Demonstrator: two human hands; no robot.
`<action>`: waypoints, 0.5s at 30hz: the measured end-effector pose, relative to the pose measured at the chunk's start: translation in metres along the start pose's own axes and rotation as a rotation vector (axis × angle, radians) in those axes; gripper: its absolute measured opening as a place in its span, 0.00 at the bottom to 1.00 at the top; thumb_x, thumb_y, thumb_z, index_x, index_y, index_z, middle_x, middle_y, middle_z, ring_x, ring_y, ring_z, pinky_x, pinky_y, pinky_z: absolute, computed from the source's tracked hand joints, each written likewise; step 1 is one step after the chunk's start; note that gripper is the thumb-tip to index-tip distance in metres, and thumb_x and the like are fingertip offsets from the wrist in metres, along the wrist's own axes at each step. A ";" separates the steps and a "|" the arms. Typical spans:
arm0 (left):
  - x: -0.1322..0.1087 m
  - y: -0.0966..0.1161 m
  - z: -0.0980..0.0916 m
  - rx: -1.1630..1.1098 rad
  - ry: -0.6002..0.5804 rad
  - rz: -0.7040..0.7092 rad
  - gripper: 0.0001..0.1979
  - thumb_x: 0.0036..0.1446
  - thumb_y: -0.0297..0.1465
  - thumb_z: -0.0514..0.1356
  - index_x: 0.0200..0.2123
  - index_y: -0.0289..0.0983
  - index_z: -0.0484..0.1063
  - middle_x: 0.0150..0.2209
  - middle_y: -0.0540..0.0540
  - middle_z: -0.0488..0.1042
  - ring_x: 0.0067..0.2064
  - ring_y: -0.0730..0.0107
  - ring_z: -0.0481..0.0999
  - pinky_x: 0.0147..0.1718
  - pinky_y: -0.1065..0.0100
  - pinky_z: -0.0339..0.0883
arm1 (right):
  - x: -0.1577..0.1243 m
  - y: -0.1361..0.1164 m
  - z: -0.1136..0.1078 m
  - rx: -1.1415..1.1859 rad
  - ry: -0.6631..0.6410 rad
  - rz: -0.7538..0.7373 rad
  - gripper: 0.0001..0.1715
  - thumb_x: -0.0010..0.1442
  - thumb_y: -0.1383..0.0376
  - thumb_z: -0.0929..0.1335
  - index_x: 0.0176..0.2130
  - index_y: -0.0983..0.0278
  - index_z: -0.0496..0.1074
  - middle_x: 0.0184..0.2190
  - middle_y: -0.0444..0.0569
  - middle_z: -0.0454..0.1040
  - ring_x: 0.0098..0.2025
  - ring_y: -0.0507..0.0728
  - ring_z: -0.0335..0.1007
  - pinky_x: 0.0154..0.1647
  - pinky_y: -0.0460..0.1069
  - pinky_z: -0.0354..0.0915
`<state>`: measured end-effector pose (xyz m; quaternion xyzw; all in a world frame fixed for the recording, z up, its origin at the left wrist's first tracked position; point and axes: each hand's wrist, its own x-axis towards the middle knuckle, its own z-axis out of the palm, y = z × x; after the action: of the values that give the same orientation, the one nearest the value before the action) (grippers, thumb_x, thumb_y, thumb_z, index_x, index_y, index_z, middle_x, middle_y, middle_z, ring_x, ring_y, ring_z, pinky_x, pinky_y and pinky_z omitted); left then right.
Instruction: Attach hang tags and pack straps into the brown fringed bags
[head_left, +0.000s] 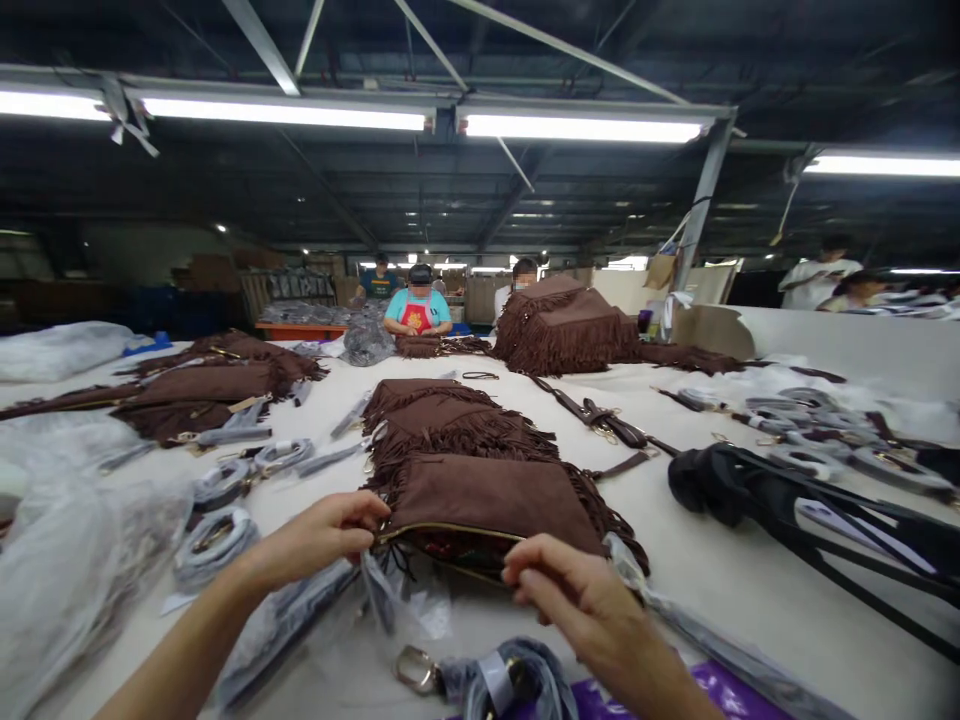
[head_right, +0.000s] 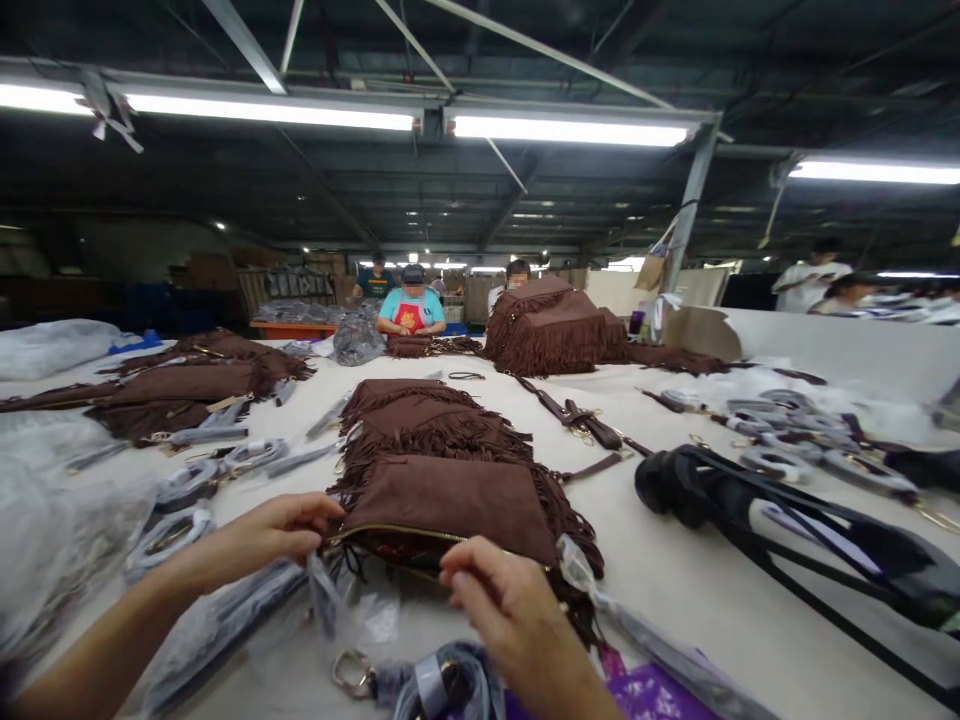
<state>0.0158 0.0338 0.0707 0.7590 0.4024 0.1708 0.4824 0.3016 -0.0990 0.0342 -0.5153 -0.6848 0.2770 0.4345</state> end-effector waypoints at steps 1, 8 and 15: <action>-0.001 0.000 0.001 -0.052 0.032 -0.007 0.18 0.44 0.34 0.58 0.40 0.36 0.71 0.29 0.53 0.68 0.31 0.70 0.69 0.33 0.69 0.67 | 0.004 -0.011 0.017 -0.031 -0.034 -0.011 0.08 0.63 0.64 0.63 0.38 0.59 0.73 0.32 0.44 0.76 0.35 0.57 0.73 0.36 0.47 0.67; -0.003 0.002 0.004 -0.259 0.192 0.023 0.16 0.44 0.39 0.64 0.35 0.37 0.72 0.31 0.53 0.70 0.34 0.71 0.72 0.40 0.66 0.72 | 0.043 -0.044 0.110 -0.279 0.114 -0.012 0.22 0.50 0.70 0.76 0.41 0.63 0.65 0.37 0.48 0.74 0.40 0.63 0.72 0.40 0.52 0.67; 0.009 -0.022 0.006 -0.278 0.283 -0.015 0.23 0.34 0.48 0.70 0.30 0.39 0.73 0.26 0.52 0.73 0.31 0.67 0.75 0.35 0.66 0.75 | 0.074 -0.049 0.123 -0.816 0.191 -0.139 0.10 0.57 0.68 0.72 0.39 0.64 0.69 0.38 0.53 0.74 0.38 0.65 0.72 0.36 0.58 0.71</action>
<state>0.0153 0.0415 0.0471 0.6505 0.4444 0.3262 0.5225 0.1639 -0.0359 0.0406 -0.6211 -0.7280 -0.0957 0.2740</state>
